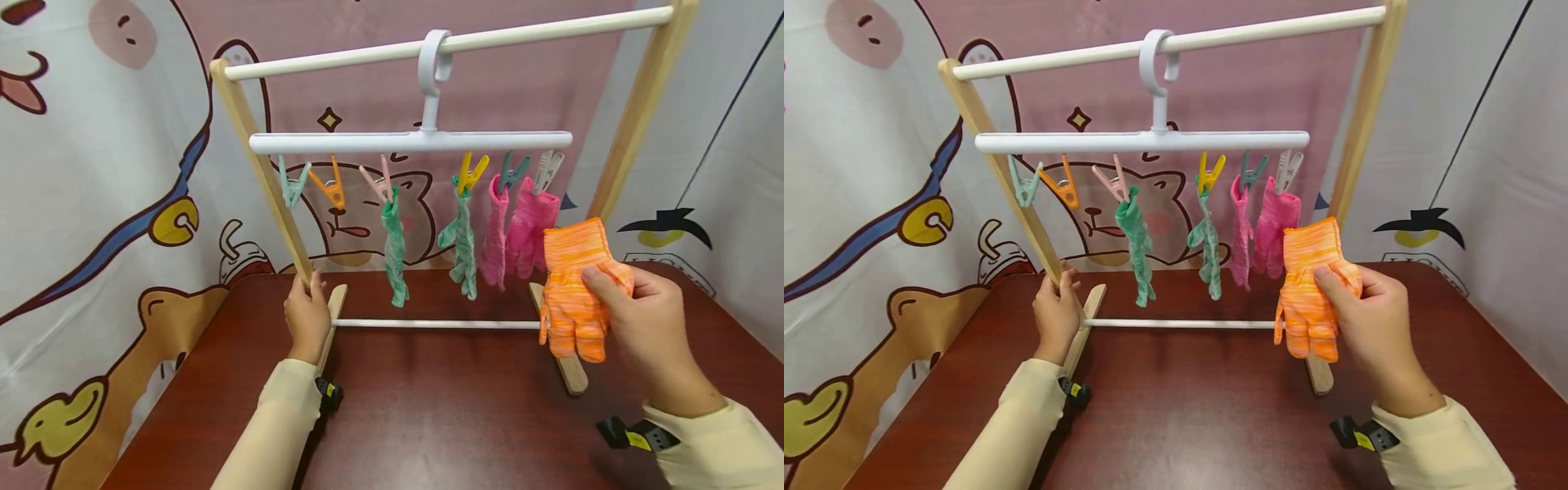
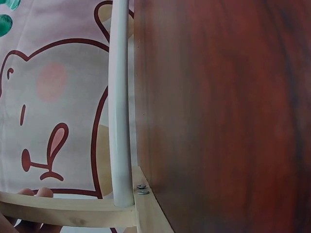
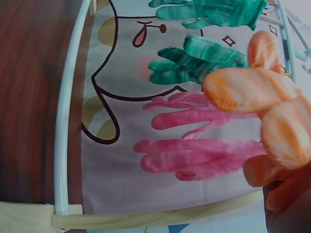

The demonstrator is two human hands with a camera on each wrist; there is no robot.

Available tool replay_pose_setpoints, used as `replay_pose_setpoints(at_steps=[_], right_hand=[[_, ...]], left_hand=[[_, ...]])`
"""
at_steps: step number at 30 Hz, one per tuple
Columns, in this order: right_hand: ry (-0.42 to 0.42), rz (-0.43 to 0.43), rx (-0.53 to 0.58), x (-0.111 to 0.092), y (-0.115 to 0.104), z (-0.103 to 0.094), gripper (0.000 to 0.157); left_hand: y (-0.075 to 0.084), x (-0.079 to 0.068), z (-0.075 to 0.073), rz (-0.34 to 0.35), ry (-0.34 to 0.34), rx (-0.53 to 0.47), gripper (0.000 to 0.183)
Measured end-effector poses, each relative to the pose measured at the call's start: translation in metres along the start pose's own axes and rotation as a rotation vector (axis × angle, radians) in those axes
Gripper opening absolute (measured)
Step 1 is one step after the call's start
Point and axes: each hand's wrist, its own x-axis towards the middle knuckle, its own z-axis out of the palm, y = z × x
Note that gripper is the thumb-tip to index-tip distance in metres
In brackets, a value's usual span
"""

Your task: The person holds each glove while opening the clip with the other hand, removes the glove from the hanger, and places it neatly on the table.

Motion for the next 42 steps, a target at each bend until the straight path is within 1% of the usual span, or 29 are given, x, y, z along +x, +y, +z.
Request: replay_pose_setpoints(at_steps=[2, 4, 6, 7, 11, 14, 18, 19, 24, 28, 30, 32, 35, 36, 38, 42], right_hand=[[0.027, -0.012, 0.019, -0.001, -0.001, -0.002, 0.011], [0.028, -0.018, 0.022, -0.002, -0.002, -0.006, 0.013], [0.043, -0.018, -0.021, -0.003, -0.002, -0.012, 0.014], [0.056, -0.014, -0.059, -0.003, -0.003, -0.016, 0.015], [0.112, 0.006, -0.309, -0.006, -0.004, -0.034, 0.018], [0.129, 0.013, -0.431, -0.007, -0.002, -0.045, 0.017], [0.14, 0.024, -0.444, -0.008, 0.004, -0.055, 0.015], [0.147, 0.029, -0.468, -0.009, 0.006, -0.056, 0.016], [0.137, 0.095, -0.475, -0.008, 0.018, -0.064, 0.014], [0.093, 0.126, -0.509, -0.004, 0.027, -0.071, 0.011], [0.026, 0.165, -0.549, -0.001, 0.031, -0.077, 0.009], [-0.062, 0.222, -0.609, 0.003, 0.035, -0.081, 0.01], [-0.187, 0.297, -0.702, 0.007, 0.04, -0.086, 0.02], [-0.215, 0.312, -0.725, 0.008, 0.041, -0.087, 0.025], [-0.245, 0.331, -0.76, 0.009, 0.044, -0.088, 0.037], [-0.268, 0.346, -0.8, 0.01, 0.047, -0.092, 0.051]], left_hand=[[-0.001, -0.001, 0.0, 0.002, 0.0, -0.005, 0.037], [-0.001, -0.002, 0.0, 0.005, 0.003, -0.012, 0.037], [-0.001, -0.002, 0.0, 0.011, 0.003, -0.022, 0.037], [-0.001, -0.002, 0.0, 0.014, 0.004, -0.024, 0.036], [0.001, -0.001, 0.0, 0.024, 0.007, -0.033, 0.035], [0.001, 0.001, 0.0, 0.023, 0.005, -0.029, 0.035], [0.0, 0.001, 0.0, 0.022, 0.0, -0.016, 0.036], [0.0, 0.001, 0.0, 0.023, 0.0, -0.011, 0.036], [0.0, -0.001, -0.001, 0.024, -0.003, -0.008, 0.037], [0.001, 0.001, 0.0, 0.034, -0.003, -0.008, 0.038], [0.002, 0.002, 0.0, 0.037, -0.003, -0.009, 0.037], [0.003, 0.003, 0.0, 0.038, 0.0, -0.01, 0.037], [0.003, 0.003, 0.0, 0.036, 0.003, -0.01, 0.037], [0.003, 0.003, 0.0, 0.036, 0.004, -0.008, 0.037], [0.001, 0.002, 0.0, 0.038, 0.007, -0.003, 0.037], [-0.001, 0.001, 0.001, 0.041, 0.005, 0.001, 0.036]])
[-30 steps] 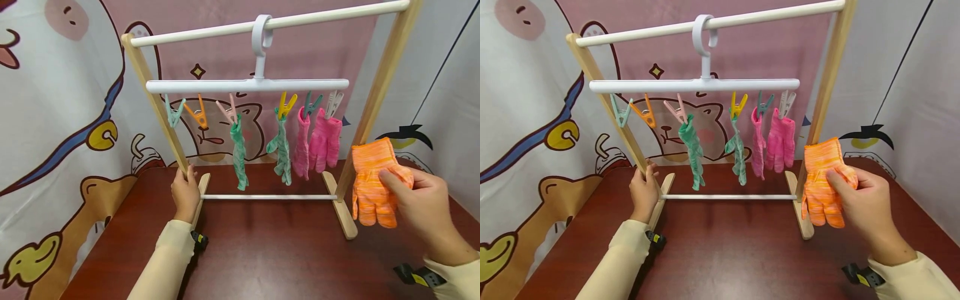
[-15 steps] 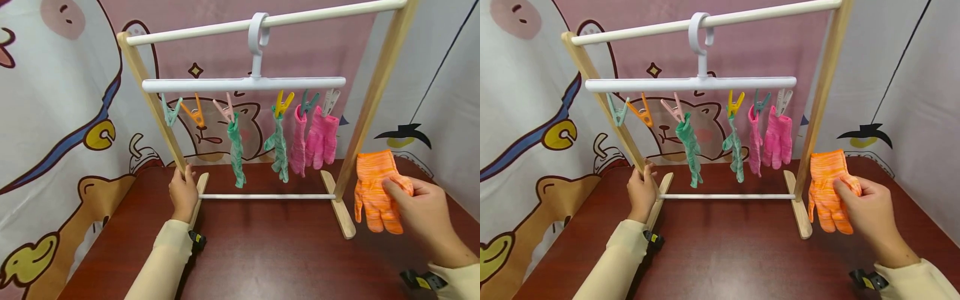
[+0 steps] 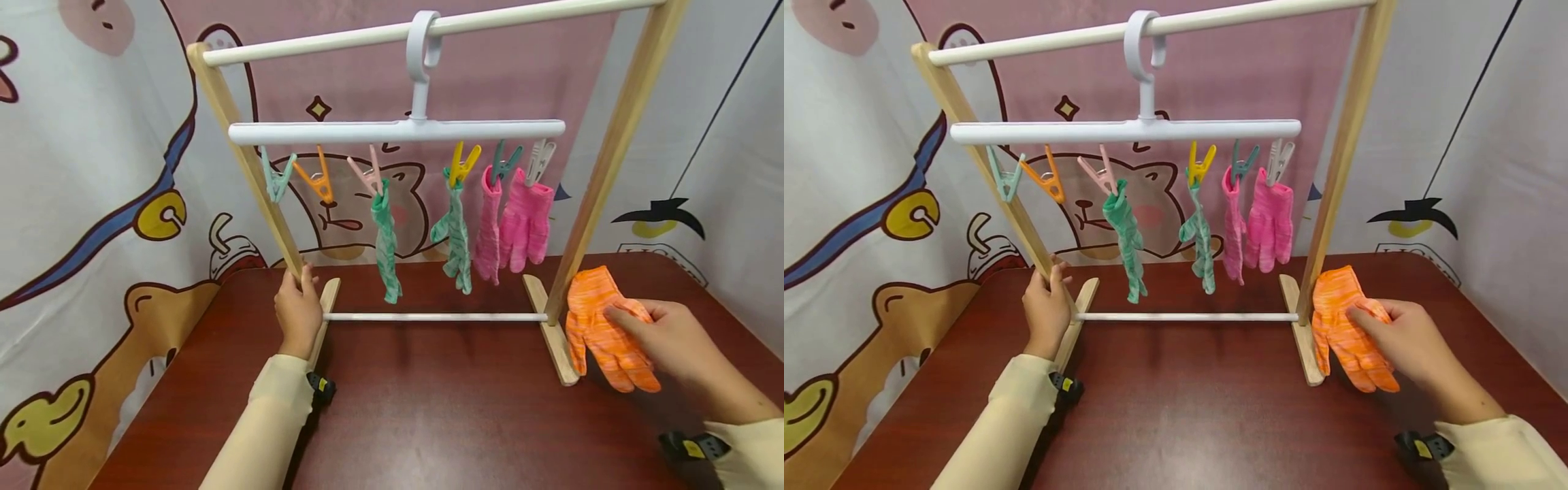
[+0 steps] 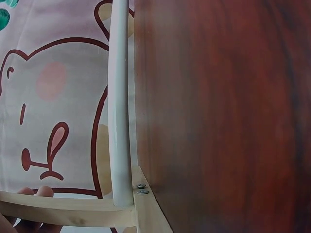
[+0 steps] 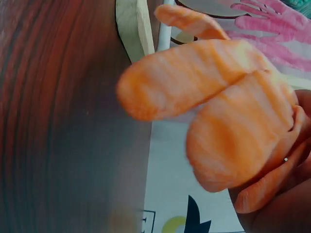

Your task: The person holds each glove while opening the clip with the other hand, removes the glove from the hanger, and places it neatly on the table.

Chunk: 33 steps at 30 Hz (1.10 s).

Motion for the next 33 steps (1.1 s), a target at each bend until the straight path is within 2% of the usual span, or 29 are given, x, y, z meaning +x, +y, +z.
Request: replay_pose_setpoints(at_steps=[4, 10, 15, 19, 24, 33], right_hand=[[-0.008, -0.032, -0.072, 0.002, 0.006, -0.002, 0.057], [-0.025, -0.078, -0.159, 0.005, 0.016, -0.005, 0.053], [-0.072, -0.069, -0.18, 0.006, 0.023, -0.007, 0.05], [-0.118, -0.053, -0.199, 0.007, 0.026, -0.006, 0.054], [-0.136, -0.034, -0.184, 0.008, 0.024, -0.003, 0.06], [-0.132, -0.051, -0.034, 0.013, 0.026, -0.003, 0.06]], left_hand=[[0.001, 0.0, 0.0, 0.001, 0.002, -0.006, 0.036], [0.002, -0.001, -0.001, -0.009, -0.002, 0.001, 0.036], [0.002, -0.001, -0.001, -0.007, -0.008, 0.002, 0.037], [0.003, -0.001, -0.001, -0.007, -0.012, 0.001, 0.037], [0.002, 0.0, -0.001, -0.003, -0.009, -0.001, 0.037], [0.001, 0.001, 0.0, 0.007, -0.008, -0.005, 0.037]])
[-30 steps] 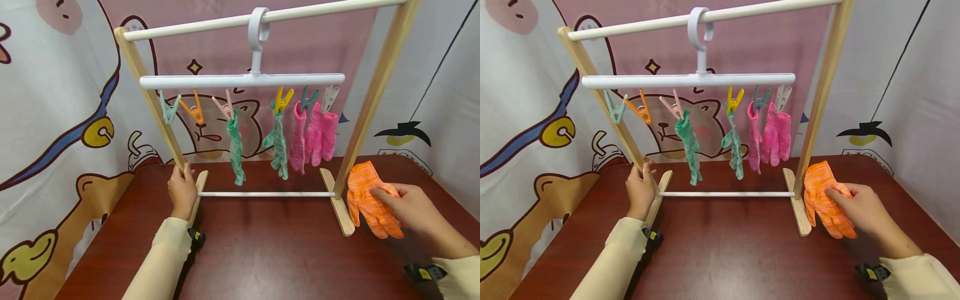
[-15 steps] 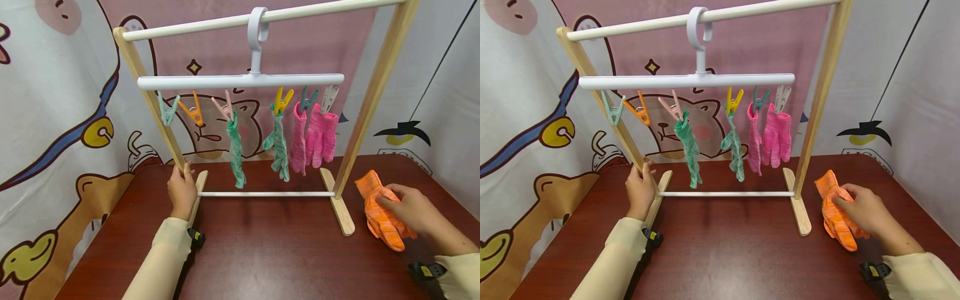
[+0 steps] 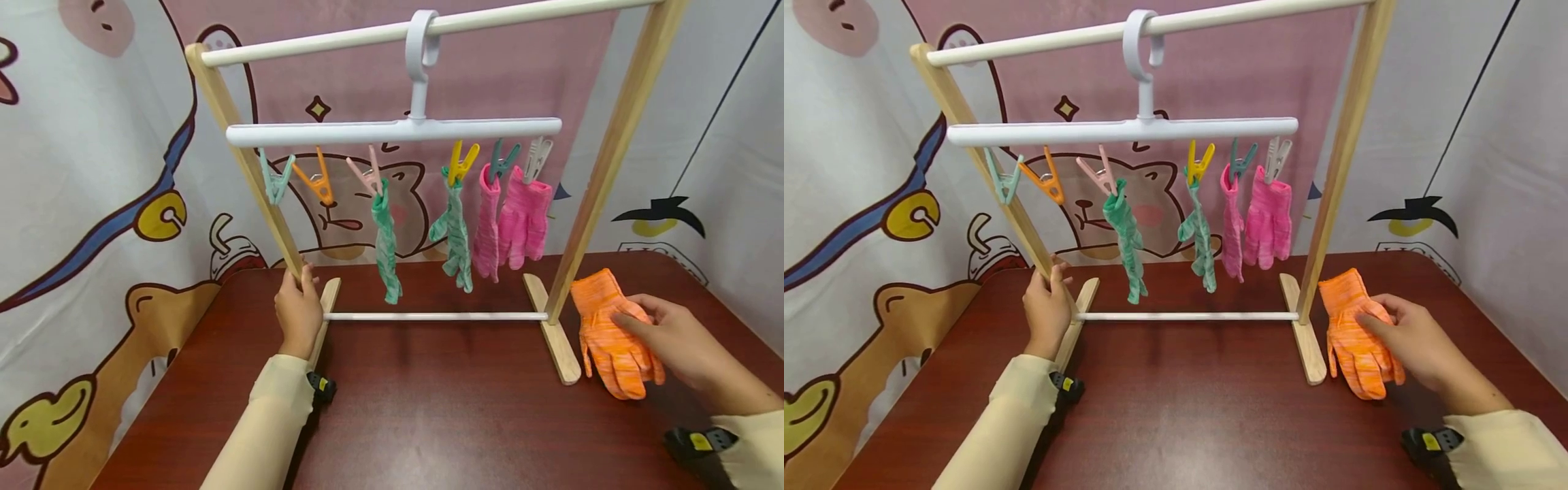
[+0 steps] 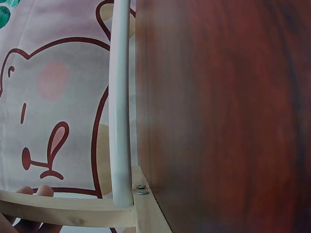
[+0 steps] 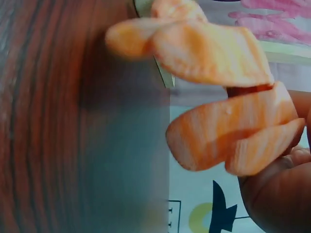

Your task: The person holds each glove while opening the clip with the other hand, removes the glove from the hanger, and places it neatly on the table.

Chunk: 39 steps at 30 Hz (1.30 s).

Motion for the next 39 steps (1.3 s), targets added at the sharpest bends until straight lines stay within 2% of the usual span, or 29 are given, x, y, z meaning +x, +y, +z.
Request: replay_pose_setpoints(at_steps=[5, 9, 16, 21, 23, 32, 39], right_hand=[[-0.113, 0.038, 0.056, 0.004, 0.009, -0.004, 0.063], [-0.15, 0.063, 0.028, 0.004, 0.017, -0.005, 0.064], [-0.118, 0.073, -0.086, 0.002, 0.026, -0.008, 0.072], [-0.062, 0.025, -0.225, 0.01, 0.032, -0.012, 0.075], [-0.047, -0.001, -0.287, 0.012, 0.032, -0.012, 0.072], [0.006, -0.045, -0.367, 0.011, 0.026, -0.008, 0.053], [0.005, -0.066, -0.42, 0.011, 0.024, -0.007, 0.05]], left_hand=[[0.0, 0.001, 0.001, -0.002, 0.003, -0.001, 0.038], [0.001, 0.001, 0.001, -0.004, 0.007, 0.007, 0.037], [0.001, 0.001, 0.0, -0.008, 0.007, 0.001, 0.037], [0.0, 0.001, 0.0, -0.012, 0.003, 0.006, 0.037], [0.0, 0.001, 0.0, -0.014, 0.001, 0.01, 0.037], [0.001, 0.001, -0.002, -0.012, 0.003, 0.004, 0.037], [0.0, 0.0, -0.001, -0.006, -0.007, 0.008, 0.038]])
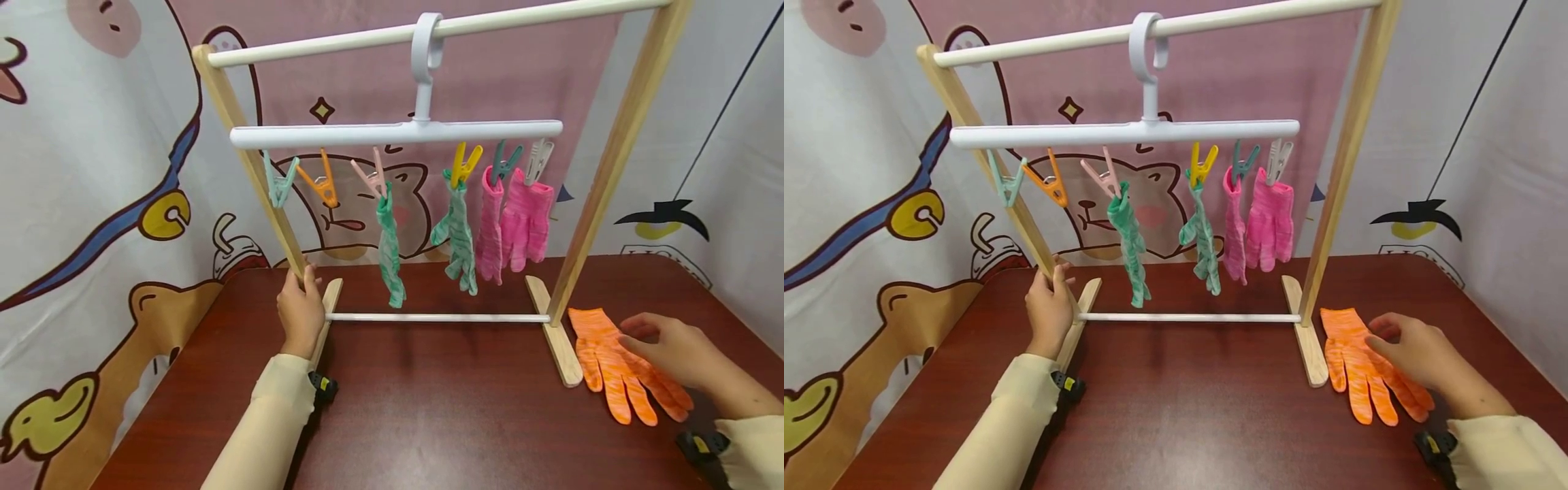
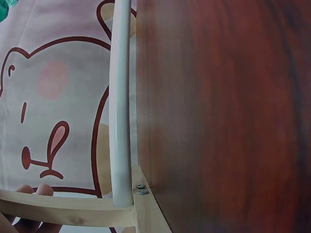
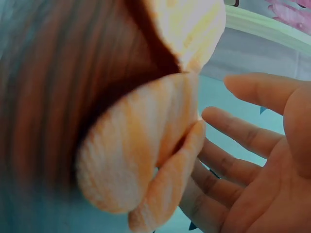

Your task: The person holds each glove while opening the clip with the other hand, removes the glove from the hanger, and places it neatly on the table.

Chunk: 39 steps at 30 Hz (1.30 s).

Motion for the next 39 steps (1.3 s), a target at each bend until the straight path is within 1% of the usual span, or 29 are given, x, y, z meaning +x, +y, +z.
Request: replay_pose_setpoints(at_steps=[4, 8, 12, 16, 21, 29, 34, 39], right_hand=[[-0.01, -0.001, -0.017, -0.001, -0.002, 0.0, 0.047], [0.006, 0.011, -0.043, -0.004, -0.006, -0.003, 0.044], [0.089, -0.014, -0.075, -0.008, -0.015, -0.004, 0.037], [0.171, -0.06, -0.084, -0.012, -0.029, -0.004, 0.032], [0.225, -0.093, -0.042, -0.02, -0.053, -0.005, 0.028], [0.293, -0.129, 0.104, -0.035, -0.091, -0.011, 0.023], [0.36, -0.162, 0.135, -0.039, -0.11, -0.01, 0.019], [0.415, -0.208, 0.153, -0.037, -0.124, -0.008, 0.015]], left_hand=[[0.0, 0.0, 0.001, -0.004, -0.006, 0.0, 0.038], [0.001, -0.001, 0.002, -0.004, -0.01, 0.008, 0.038], [0.002, -0.001, 0.004, -0.005, -0.014, 0.008, 0.038], [0.002, -0.001, 0.004, -0.01, -0.011, -0.003, 0.037], [0.002, -0.002, 0.004, -0.01, -0.004, -0.009, 0.037], [0.002, -0.002, 0.002, -0.004, 0.001, -0.016, 0.038], [0.001, -0.002, 0.0, -0.009, 0.004, -0.014, 0.039], [0.0, -0.002, 0.0, -0.018, 0.001, -0.006, 0.04]])
